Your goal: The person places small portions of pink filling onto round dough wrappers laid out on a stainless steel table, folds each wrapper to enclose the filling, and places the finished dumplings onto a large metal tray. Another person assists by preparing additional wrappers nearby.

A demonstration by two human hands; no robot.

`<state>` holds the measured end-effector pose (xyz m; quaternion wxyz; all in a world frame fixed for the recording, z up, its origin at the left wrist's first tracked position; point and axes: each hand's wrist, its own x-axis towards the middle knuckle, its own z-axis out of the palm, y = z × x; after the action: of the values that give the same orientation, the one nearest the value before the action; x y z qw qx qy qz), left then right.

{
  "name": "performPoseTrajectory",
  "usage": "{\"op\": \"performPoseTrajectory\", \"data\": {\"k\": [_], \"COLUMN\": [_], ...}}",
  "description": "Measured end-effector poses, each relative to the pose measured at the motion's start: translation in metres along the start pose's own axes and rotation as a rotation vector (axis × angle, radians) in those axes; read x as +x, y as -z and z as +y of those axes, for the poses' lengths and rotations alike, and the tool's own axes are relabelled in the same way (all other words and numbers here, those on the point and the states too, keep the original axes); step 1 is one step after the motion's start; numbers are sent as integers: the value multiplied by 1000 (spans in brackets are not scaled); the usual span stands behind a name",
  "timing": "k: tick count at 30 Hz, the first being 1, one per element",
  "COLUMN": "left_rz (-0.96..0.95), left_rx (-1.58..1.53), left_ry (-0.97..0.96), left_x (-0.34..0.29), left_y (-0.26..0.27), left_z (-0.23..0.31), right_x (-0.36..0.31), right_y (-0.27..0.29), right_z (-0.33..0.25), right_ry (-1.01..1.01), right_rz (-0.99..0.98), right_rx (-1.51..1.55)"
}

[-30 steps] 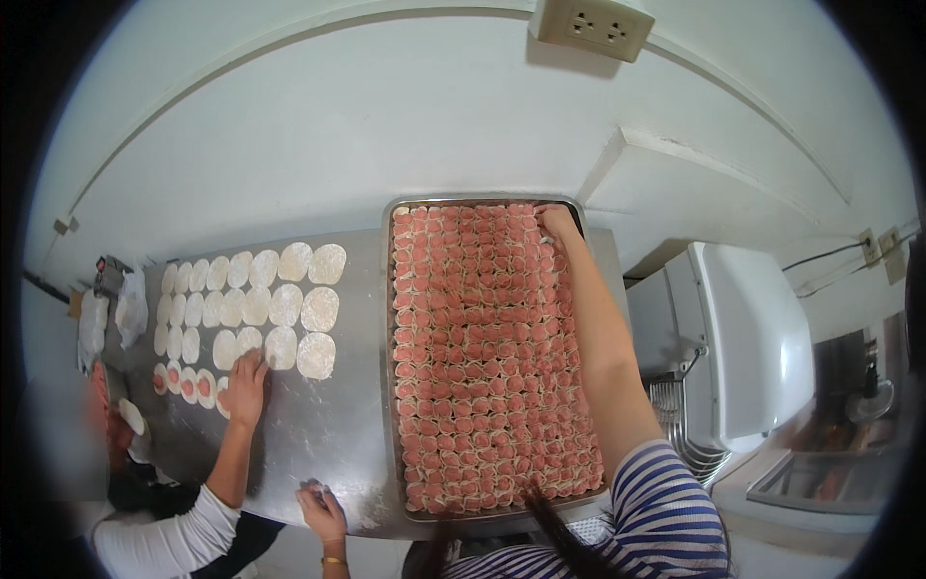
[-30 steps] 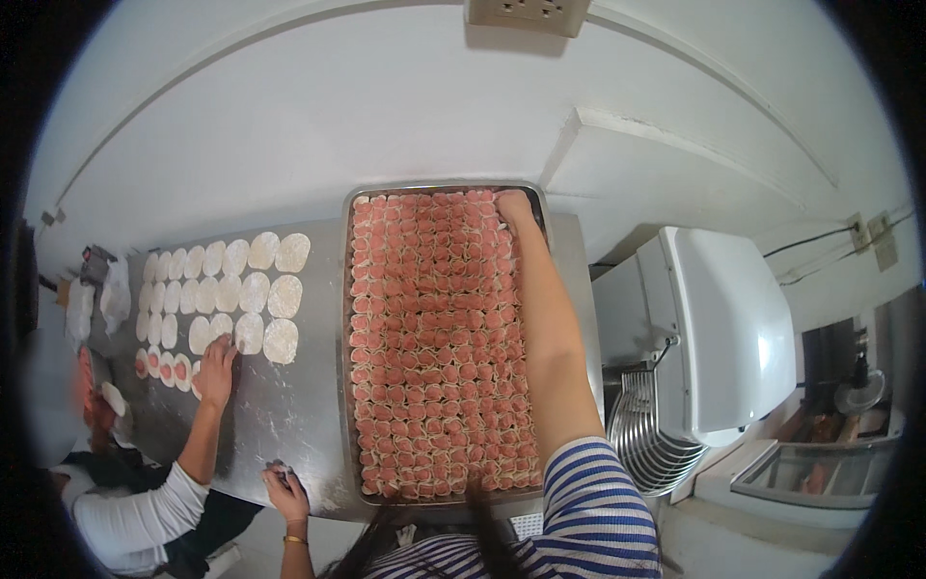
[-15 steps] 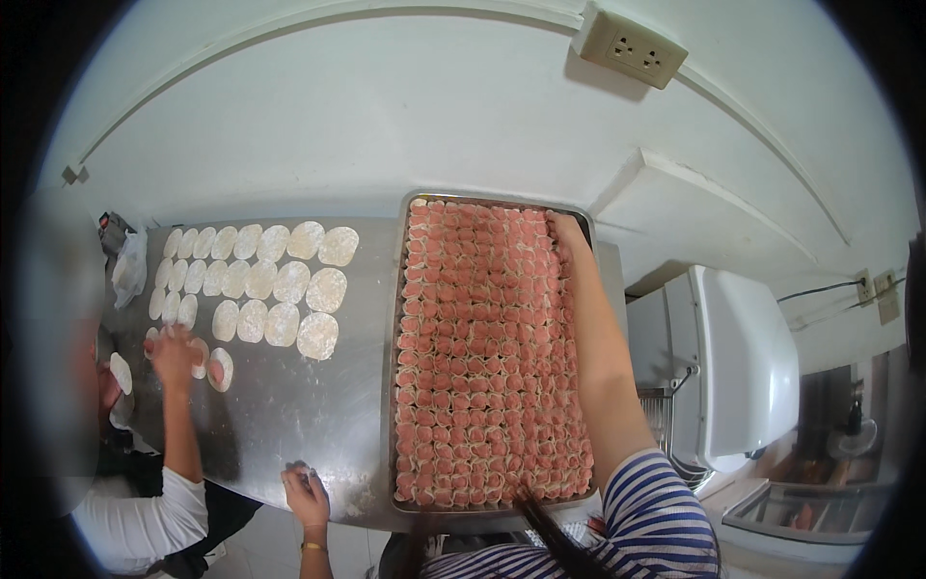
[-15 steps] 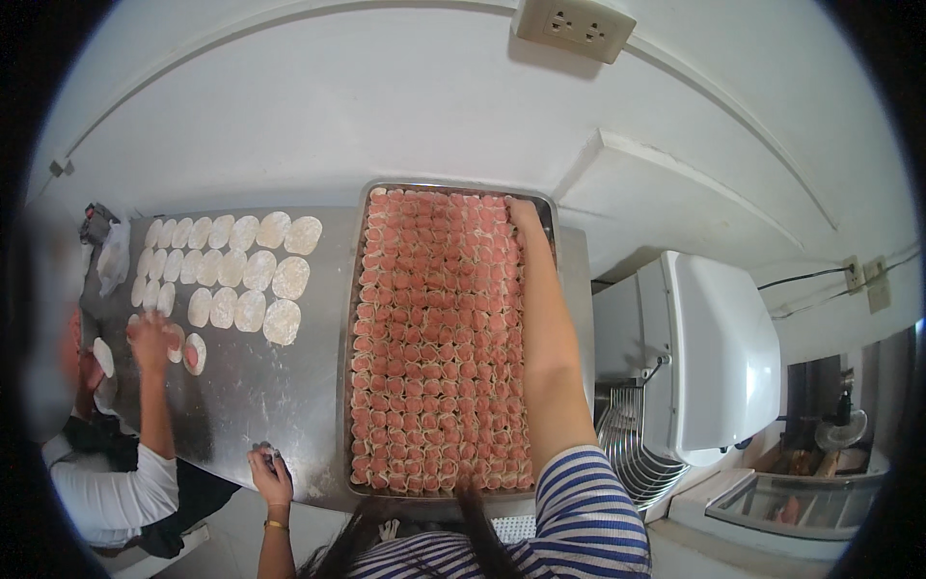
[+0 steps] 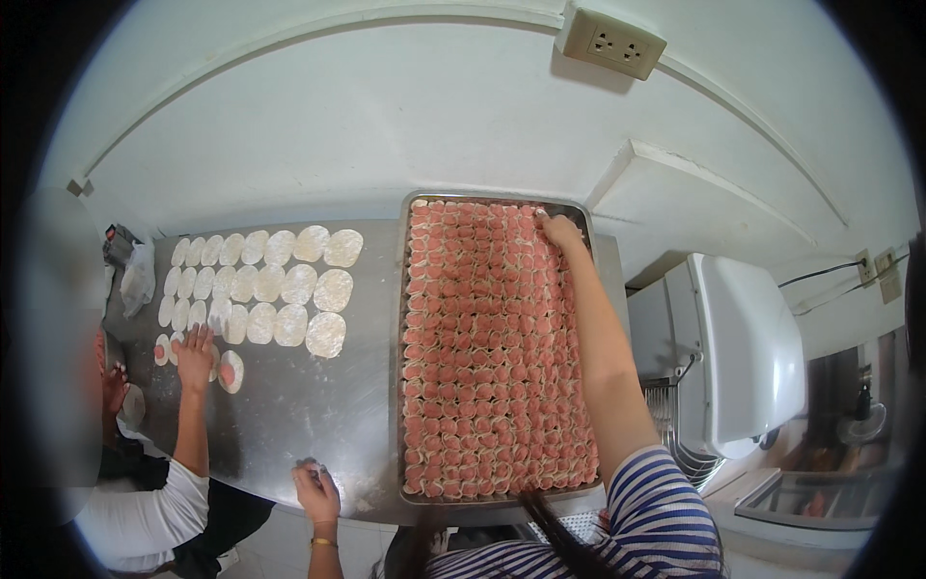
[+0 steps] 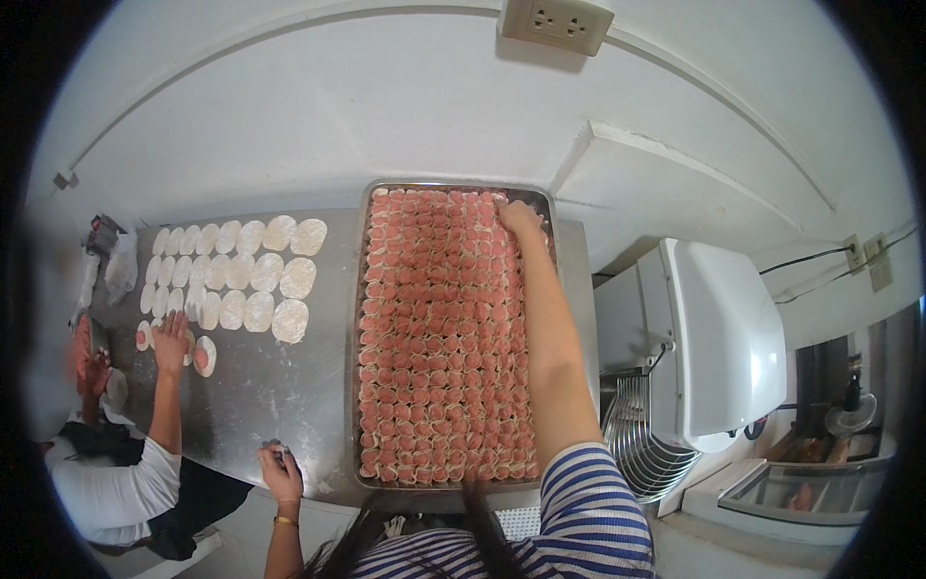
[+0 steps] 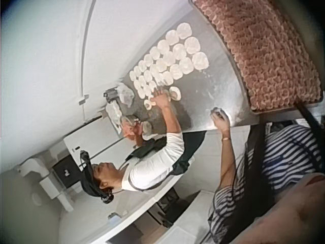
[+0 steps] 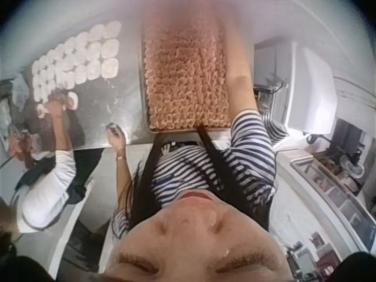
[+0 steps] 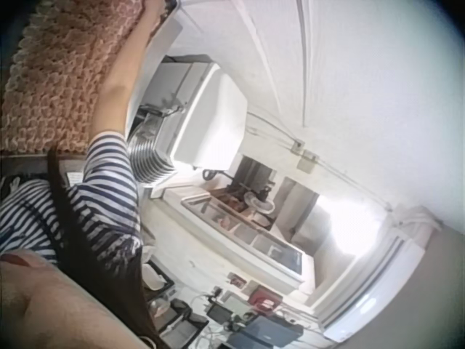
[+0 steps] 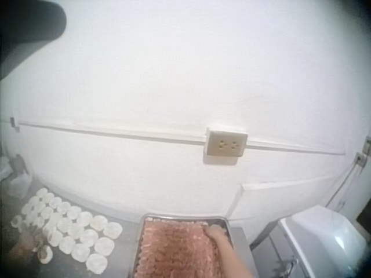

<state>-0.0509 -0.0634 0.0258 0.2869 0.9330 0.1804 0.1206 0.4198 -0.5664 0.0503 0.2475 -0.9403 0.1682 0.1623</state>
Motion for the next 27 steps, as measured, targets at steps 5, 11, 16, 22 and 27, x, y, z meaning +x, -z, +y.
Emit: {"op": "performPoseTrajectory", "data": {"k": [5, 11, 16, 22, 27], "left_rz": [8, 140, 515, 331, 284], "left_rx": [-41, -16, 30, 156, -171], "left_ry": [-54, -37, 171, 243, 338], "left_x": [11, 45, 146, 221, 231], "left_y": [0, 8, 10, 15, 20], "left_z": [5, -25, -84, -110, -129], "right_x": [34, -64, -207, -333, -417], "right_y": [9, 23, 12, -50, -84], "right_z": [60, 69, 52, 61, 30], "right_ry": [509, 283, 276, 440, 166], "right_rz": [241, 434, 272, 316, 102], "right_rx": [-473, 564, 709, 614, 812]}}
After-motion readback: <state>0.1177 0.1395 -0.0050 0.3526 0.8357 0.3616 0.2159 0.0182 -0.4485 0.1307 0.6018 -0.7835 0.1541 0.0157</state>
